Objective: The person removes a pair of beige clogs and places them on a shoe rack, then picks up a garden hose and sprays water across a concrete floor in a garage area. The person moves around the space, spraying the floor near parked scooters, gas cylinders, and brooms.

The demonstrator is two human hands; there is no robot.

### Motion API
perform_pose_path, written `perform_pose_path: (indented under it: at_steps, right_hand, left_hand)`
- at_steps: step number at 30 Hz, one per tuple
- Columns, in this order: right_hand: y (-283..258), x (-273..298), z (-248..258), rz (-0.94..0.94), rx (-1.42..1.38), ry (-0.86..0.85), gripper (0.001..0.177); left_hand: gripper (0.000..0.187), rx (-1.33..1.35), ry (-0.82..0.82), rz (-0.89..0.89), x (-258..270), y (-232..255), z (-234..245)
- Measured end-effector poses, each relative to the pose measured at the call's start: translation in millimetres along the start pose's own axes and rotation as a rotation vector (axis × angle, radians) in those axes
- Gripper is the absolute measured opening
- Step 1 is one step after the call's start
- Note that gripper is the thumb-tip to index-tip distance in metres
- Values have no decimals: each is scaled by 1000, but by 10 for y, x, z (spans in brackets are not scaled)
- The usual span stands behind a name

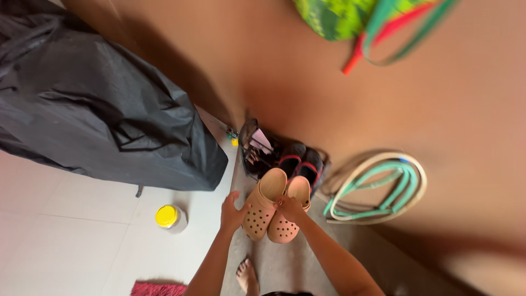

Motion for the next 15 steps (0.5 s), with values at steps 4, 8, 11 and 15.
perform_pose_path:
  at_steps: [4, 8, 11, 15]
  right_hand:
    - [-11, -1190, 171, 19, 20, 113, 35]
    - [-19, -2277, 349, -58, 91, 25, 33]
    - [27, -3086, 408, -153, 45, -46, 31]
    - [75, -4146, 519, -31, 51, 4, 30]
  left_hand:
    - [70, 223, -88, 220, -675, -617, -310]
    - [69, 345, -98, 273, -1286, -869, -499]
    - [68, 377, -2, 329, -1594, -1129, -722]
    - [64, 417, 98, 342, -1741, -1580, -972]
Point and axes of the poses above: each hand's wrist, its own x-axis away from the middle knuckle, its own z-axis out of the back of the hand, y = z × x, the point moved 3 cm from there along -x, towards the middle knuckle, and after that the axes turned 5 degrees about -y, right-handed, at the moved point
